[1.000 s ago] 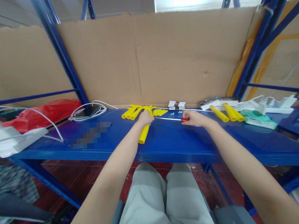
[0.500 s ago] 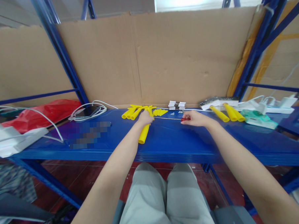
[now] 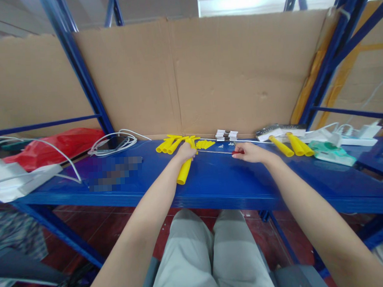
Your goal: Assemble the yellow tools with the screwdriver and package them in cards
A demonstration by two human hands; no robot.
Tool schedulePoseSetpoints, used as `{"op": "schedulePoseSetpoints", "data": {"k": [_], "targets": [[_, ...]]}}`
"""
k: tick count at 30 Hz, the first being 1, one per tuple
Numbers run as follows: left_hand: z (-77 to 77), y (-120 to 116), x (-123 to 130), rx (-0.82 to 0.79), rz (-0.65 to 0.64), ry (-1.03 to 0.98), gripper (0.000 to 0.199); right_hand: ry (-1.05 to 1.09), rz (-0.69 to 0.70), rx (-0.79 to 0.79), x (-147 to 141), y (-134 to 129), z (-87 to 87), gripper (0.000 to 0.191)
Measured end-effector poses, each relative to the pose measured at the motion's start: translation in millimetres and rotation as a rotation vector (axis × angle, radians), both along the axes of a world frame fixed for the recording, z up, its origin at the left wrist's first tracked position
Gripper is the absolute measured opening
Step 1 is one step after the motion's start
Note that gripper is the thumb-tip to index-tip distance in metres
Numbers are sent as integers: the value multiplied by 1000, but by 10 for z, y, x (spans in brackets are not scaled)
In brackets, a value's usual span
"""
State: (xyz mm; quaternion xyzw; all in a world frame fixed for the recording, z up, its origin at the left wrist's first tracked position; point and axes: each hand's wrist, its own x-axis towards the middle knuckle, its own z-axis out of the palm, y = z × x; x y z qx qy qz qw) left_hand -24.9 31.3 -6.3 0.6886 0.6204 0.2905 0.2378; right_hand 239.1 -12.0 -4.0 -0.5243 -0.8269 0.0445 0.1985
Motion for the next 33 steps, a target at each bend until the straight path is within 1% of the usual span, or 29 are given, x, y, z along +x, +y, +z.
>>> {"op": "schedulePoseSetpoints", "data": {"k": [4, 7, 12, 14, 18, 20, 24, 30, 33], "targets": [[-27, 35, 5, -11, 3, -24, 11, 51, 31, -31, 14, 18, -21, 17], [-52, 78, 0, -6, -3, -35, 12, 77, 20, -26, 25, 34, -42, 18], [-67, 114, -9, -13, -11, -54, 12, 65, 42, -22, 27, 35, -42, 13], [-57, 101, -4, -19, 4, -66, 15, 54, 58, -23, 22, 23, -27, 13], [-27, 45, 18, -23, 60, -99, 28, 22, 61, -13, 12, -6, 7, 12], [-16, 20, 26, -21, 67, -106, 30, -2, 61, -8, 11, -14, 19, 12], [-12, 3, 28, -20, 60, -95, 30, -45, 57, 7, 20, -3, 23, 14], [-33, 55, 17, -12, 69, -62, 32, -80, 50, -23, 24, 32, 0, 25], [-46, 85, 10, -3, 72, -27, 34, -51, 48, -51, 10, 31, -12, 22]]}}
